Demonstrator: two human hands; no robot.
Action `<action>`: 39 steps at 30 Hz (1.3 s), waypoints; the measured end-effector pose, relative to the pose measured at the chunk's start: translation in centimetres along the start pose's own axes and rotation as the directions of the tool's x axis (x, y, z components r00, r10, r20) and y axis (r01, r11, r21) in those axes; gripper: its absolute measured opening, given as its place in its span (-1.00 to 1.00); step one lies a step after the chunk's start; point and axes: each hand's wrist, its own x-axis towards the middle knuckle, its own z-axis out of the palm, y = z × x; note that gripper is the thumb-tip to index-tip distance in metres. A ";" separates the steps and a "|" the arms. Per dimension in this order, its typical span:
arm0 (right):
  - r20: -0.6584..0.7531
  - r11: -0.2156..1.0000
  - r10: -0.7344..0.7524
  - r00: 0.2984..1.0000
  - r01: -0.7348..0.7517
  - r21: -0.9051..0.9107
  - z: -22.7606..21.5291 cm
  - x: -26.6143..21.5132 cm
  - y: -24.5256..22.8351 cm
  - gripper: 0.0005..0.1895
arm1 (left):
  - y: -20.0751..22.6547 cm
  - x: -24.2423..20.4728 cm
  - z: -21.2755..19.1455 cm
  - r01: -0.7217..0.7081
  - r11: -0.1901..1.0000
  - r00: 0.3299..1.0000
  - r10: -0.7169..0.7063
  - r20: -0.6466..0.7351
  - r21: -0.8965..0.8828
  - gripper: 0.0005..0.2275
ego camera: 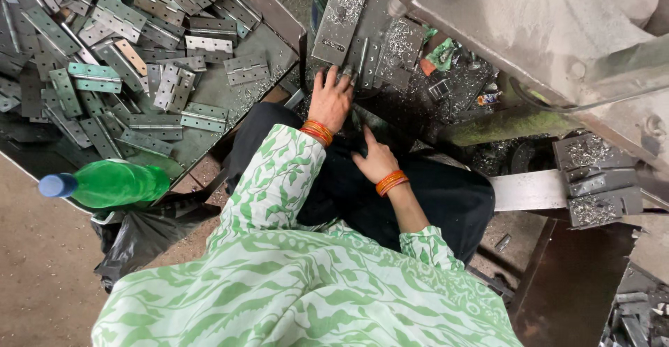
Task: The person repeatedly picks up small rectangular metal pieces from a pile and grinds their edges against a rotating grinding wheel. They handle the pieces one at a time, flipping them to grind different sides, and place the finished pieces back onto the pile.
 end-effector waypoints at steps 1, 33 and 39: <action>-0.004 1.000 0.000 1.000 0.000 -0.006 0.0 0.1 0.0 -0.08 | 0.1 0.4 0.6 0.007 1.000 1.000 -0.007 -0.019 0.018 -0.72; -0.574 0.920 -0.379 0.725 0.360 -0.152 -5.2 10.1 -0.2 -0.60 | -2.9 6.2 -2.2 0.325 0.924 0.937 -0.344 -0.065 -0.200 -0.56; -0.432 0.874 -0.484 0.761 0.437 -0.211 -4.5 8.4 -2.2 -0.40 | 0.7 3.0 -1.6 0.180 0.973 0.981 -0.167 0.097 -0.147 -0.62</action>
